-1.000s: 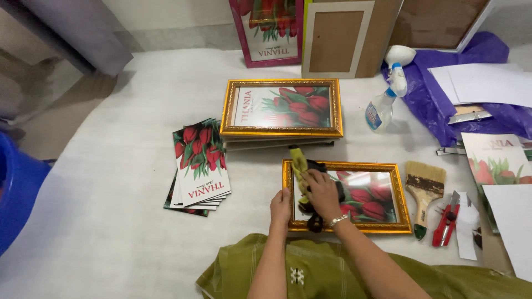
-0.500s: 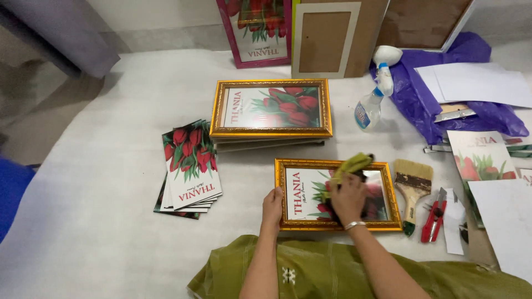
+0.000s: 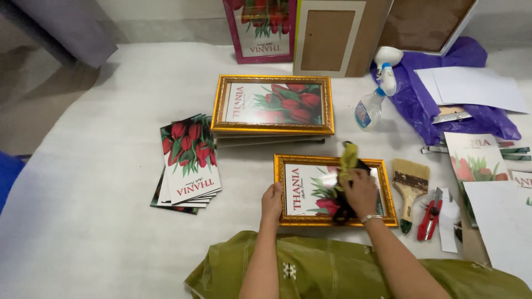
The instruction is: Cleaning a picture frame using a cloth
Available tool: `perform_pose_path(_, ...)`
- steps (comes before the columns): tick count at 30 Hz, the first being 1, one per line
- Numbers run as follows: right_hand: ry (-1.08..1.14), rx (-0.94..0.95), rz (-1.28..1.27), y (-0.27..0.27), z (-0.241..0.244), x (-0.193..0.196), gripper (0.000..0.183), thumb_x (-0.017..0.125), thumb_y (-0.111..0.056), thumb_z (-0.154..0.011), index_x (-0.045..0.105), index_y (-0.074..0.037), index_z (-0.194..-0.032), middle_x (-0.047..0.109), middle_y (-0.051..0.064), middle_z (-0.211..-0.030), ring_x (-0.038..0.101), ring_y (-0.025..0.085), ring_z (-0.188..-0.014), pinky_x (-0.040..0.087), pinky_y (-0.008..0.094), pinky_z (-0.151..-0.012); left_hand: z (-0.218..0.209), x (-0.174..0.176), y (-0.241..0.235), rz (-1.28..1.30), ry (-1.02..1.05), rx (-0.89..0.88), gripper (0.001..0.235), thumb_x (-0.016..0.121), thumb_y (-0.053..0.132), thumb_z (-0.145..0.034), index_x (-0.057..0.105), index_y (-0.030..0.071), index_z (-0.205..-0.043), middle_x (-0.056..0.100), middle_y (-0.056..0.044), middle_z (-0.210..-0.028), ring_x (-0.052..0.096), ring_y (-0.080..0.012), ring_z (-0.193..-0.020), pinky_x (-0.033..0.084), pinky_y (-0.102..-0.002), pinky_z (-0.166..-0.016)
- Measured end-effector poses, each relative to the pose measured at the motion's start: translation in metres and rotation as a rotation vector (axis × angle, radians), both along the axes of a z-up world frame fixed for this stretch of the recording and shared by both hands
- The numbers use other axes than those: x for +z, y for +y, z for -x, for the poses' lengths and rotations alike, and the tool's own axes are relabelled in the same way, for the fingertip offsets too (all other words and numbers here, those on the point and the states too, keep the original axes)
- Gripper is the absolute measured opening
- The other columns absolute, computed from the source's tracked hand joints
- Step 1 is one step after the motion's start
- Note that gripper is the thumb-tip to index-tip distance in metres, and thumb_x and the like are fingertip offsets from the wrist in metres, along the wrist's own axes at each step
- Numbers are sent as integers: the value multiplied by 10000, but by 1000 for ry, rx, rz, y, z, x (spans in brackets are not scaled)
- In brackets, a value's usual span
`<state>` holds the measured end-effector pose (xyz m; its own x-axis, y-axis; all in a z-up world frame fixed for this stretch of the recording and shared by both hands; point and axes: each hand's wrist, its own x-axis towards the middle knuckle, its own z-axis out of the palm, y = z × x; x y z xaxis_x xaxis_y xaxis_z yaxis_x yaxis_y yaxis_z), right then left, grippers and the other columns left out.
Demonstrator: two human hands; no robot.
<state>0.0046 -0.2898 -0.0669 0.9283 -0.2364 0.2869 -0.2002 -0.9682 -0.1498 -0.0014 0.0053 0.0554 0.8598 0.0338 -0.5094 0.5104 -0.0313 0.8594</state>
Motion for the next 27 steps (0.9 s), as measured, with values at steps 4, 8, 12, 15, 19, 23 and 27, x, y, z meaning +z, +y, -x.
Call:
perform_pose_path(4,228,-264,-42,-66,15,-5,517,462,-609,-1006,639,-324,-1400,513,14,-1423,531,398,-1238,510,540,-971,-4,3,-3,31,1,-3,702,431,559,-1069,498,2,-1492,538,-253,-1472,450,-411,-1418,405,-527,-1141)
perform_pose_path(8,96,-264,-84,-44,-1,-34,547,537,-521,-946,674,-188,-1358,539,101,-1392,562,439,-1202,543,561,-931,0,14,-5,38,-6,-4,740,452,558,-1059,465,-34,-1502,506,-272,-1498,424,-422,-1436,382,-536,-1161)
perform_pose_path(12,-224,-109,-109,54,-25,-27,477,669,-420,-860,733,-85,-1193,644,182,-1124,644,439,-971,551,527,-842,-2,4,0,37,6,-12,733,423,556,-1070,441,-21,-1522,508,-257,-1502,431,-415,-1434,389,-534,-1157)
perform_pose_path(15,-73,21,-248,131,-23,23,447,623,-415,-895,714,-126,-1223,616,137,-1222,624,403,-1039,570,520,-857,-10,-38,2,-5,-45,-47,742,397,575,-1073,479,-27,-1499,537,-266,-1467,455,-428,-1410,406,-546,-1133)
perform_pose_path(19,69,223,-351,176,-24,61,475,529,-462,-974,689,-168,-1311,601,68,-1318,587,354,-1157,550,489,-915,-12,-57,5,-55,-95,-77,766,351,627,-1071,555,-16,-1434,600,-273,-1377,508,-449,-1352,440,-566,-1093)
perform_pose_path(23,93,324,-239,134,-21,66,450,543,-480,-956,672,-255,-1323,615,-4,-1339,639,329,-1097,571,480,-901,-7,-42,6,-26,-73,-20,724,390,609,-1070,554,4,-1434,593,-253,-1389,494,-429,-1365,428,-553,-1103)
perform_pose_path(27,164,77,-192,41,0,28,492,496,-494,-982,662,-208,-1346,585,38,-1408,625,406,-1156,564,527,-936,7,27,-2,-5,13,6,683,404,535,-1079,488,5,-1501,551,-240,-1465,460,-400,-1415,415,-531,-1128)
